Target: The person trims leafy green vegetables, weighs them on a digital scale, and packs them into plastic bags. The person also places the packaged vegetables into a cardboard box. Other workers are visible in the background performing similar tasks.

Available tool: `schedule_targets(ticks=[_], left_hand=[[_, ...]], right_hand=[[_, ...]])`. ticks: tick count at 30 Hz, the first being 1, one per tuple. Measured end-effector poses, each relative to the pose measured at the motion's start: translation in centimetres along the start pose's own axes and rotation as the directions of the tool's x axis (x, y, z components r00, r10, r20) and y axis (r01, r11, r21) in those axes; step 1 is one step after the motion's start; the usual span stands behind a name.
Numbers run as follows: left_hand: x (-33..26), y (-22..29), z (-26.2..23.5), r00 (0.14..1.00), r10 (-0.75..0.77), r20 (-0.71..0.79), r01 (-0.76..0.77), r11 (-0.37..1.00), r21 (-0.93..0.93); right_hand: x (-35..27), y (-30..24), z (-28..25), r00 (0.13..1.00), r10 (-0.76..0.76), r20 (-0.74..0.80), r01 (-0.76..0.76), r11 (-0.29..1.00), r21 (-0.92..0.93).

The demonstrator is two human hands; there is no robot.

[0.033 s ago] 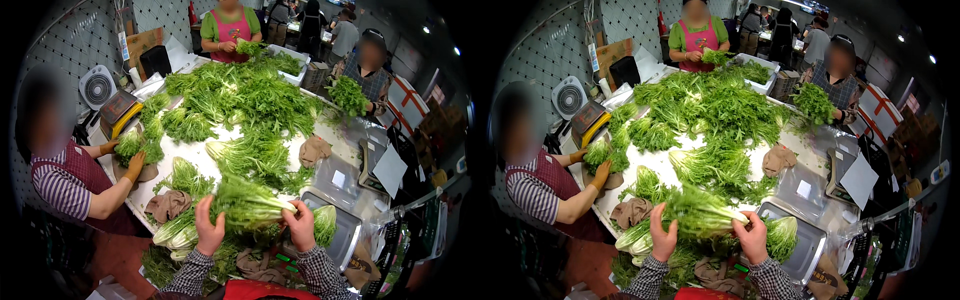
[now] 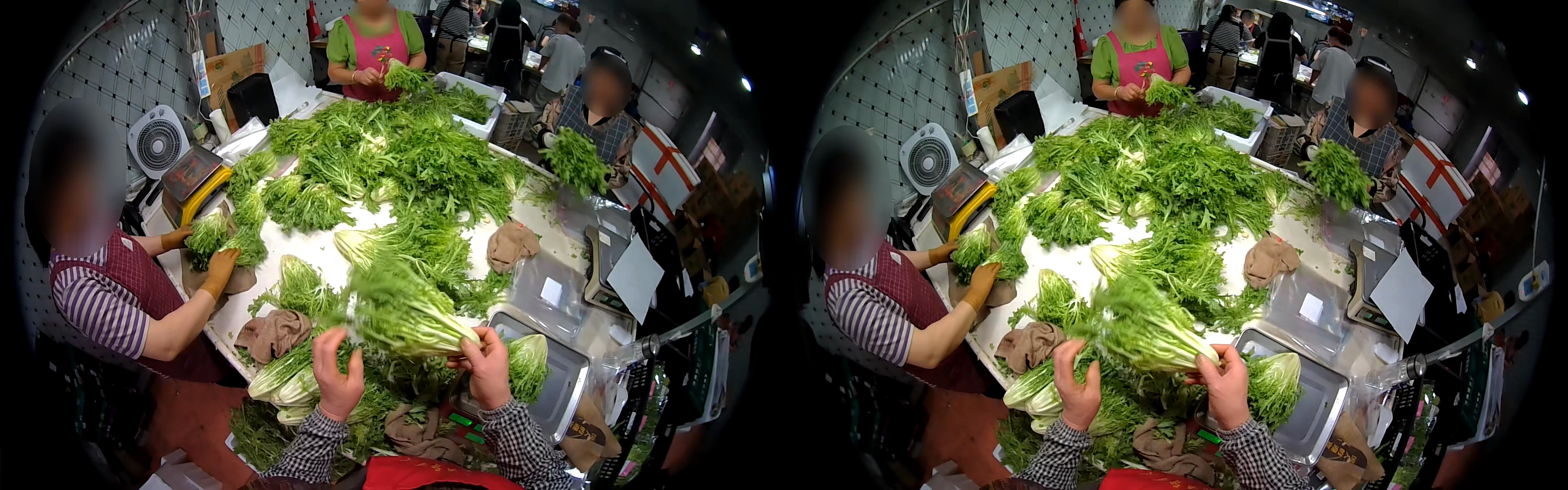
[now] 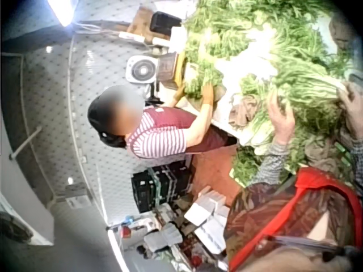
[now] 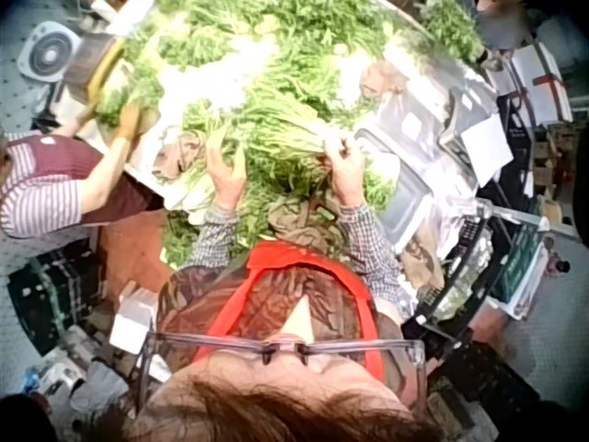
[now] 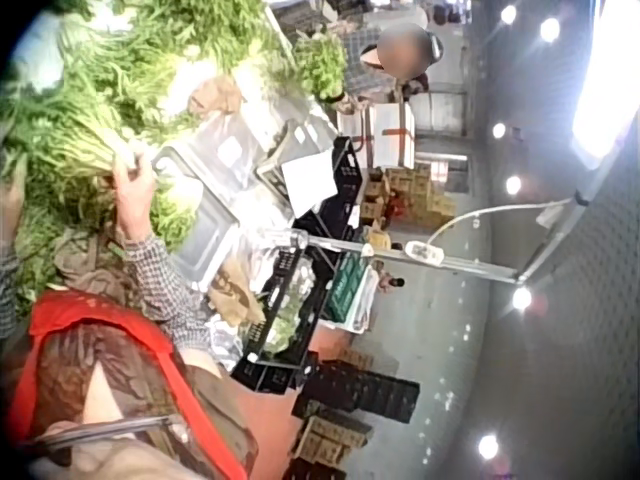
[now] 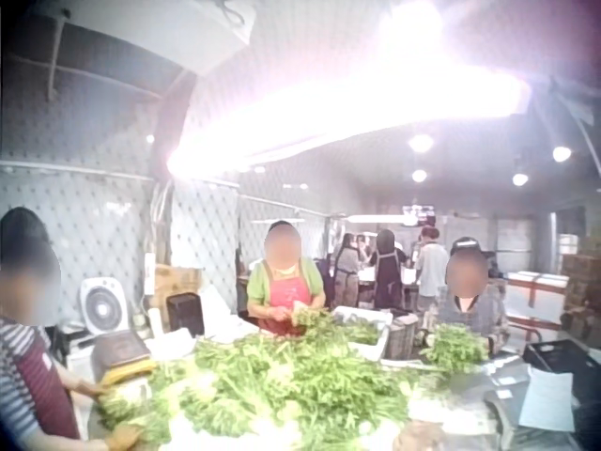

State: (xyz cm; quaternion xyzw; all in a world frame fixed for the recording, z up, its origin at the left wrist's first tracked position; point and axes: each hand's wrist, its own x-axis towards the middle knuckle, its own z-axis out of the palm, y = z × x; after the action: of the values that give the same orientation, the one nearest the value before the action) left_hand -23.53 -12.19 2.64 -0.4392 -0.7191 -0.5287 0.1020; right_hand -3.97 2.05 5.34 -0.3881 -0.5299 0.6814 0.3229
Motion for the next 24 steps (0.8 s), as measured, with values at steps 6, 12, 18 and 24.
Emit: schedule_targets(ticks=[6, 12, 18, 24], left_hand=[[-4.8, -0.1, 2.5, 0.413, -0.297, 0.861, 0.885, 0.355, -0.302], [-6.0, -1.4, 4.4, 0.388, -0.247, 0.888, 0.807, -0.374, -0.456], [-8.1, -2.2, 3.8, 0.384, -0.389, 0.838, 0.803, -0.306, -0.511], [-10.2, -3.0, 4.4, 0.363, -0.415, 0.834, 0.772, -0.367, -0.519]], right_hand=[[-1.9, 3.5, 3.1, 0.988, 0.120, 0.100, -0.152, 0.887, 0.437], [-4.5, 8.1, 3.9, 0.971, 0.157, 0.179, -0.202, 0.943, 0.265], [-4.7, 6.5, 3.7, 0.989, -0.130, 0.076, 0.151, 0.838, -0.525], [-4.8, 7.4, 3.3, 0.989, 0.125, 0.082, -0.107, 0.974, -0.199]])
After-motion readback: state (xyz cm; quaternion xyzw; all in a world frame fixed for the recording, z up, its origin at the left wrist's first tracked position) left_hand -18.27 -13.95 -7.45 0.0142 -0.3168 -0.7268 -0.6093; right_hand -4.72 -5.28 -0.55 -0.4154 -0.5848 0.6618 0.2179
